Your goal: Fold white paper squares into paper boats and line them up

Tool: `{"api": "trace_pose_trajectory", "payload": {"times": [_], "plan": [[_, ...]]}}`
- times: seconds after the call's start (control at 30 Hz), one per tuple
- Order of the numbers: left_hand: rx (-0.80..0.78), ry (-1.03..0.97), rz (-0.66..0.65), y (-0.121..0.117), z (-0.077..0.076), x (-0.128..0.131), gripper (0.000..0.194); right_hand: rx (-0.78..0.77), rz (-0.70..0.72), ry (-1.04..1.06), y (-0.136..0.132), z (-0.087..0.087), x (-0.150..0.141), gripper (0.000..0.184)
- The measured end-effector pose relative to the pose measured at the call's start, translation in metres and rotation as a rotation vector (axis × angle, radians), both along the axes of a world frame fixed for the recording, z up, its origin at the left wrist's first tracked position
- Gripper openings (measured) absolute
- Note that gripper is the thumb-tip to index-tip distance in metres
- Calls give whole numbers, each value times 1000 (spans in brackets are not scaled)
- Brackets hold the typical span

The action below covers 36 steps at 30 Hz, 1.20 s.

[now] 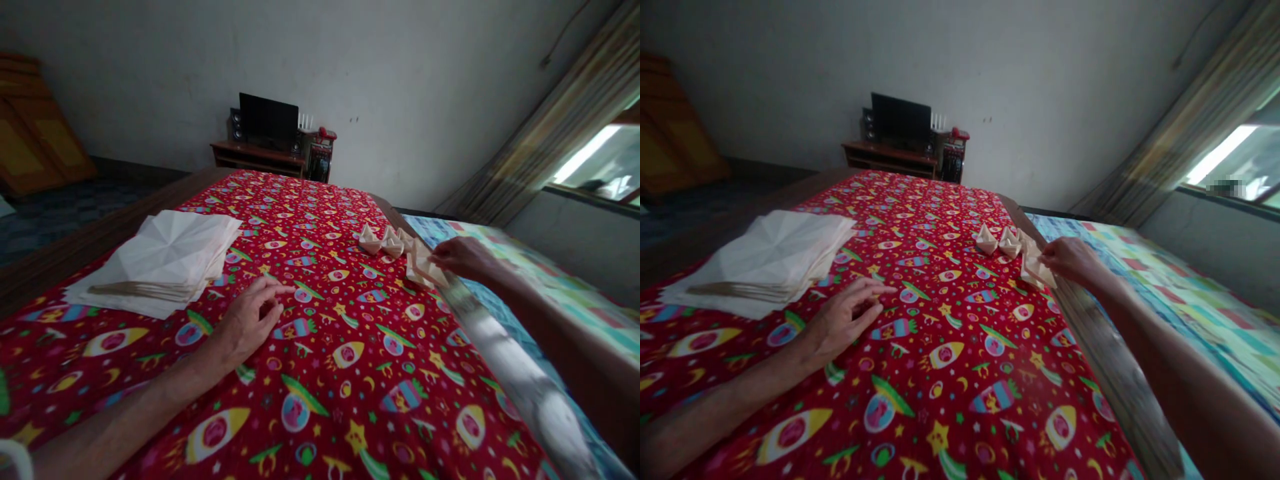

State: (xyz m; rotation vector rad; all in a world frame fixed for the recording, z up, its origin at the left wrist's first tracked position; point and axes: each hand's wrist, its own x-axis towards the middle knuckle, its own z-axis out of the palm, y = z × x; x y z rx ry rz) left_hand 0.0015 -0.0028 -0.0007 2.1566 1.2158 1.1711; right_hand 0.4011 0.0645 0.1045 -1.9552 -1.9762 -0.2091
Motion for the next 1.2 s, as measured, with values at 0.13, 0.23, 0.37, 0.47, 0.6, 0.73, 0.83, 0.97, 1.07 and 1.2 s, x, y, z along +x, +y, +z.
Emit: {"api": "trace_pose_trajectory", "payload": {"times": [0.13, 0.23, 0.37, 0.47, 0.6, 0.73, 0.83, 0.97, 1.07, 1.2], "plan": [[-22, 2, 0, 0, 0, 0, 24, -138, -11, -113, 2, -7, 0, 23], [-42, -4, -18, 0, 0, 1, 25, -181, -29, -165, 2, -9, 1, 24], [-41, -9, -20, 0, -1, 1, 26, -200, -78, -209, 0, -11, 0, 24], [-20, 16, -21, 0, -1, 0, 26, -216, -102, -229, -1, -15, -2, 25], [-18, 37, -25, 0, -2, -1, 26, -254, -146, -262, 3, -22, -2, 22], [-31, 50, -31, 0, -2, -1, 27, -297, -231, -301, 8, -28, -2, 25], [-46, 51, -33, 0, -1, -1, 28, -323, -277, -335, 9, -29, -6, 28], [-63, 66, -39, 0, 0, -1, 28, -347, -295, -377, 10, -31, -14, 32], [-40, 71, -46, 0, 1, -1, 28, -372, -287, -394, 12, -35, -17, 35], [-37, 75, -47, -1, 2, -1, 27, -396, -281, -397, 13, -38, -19, 35]]}}
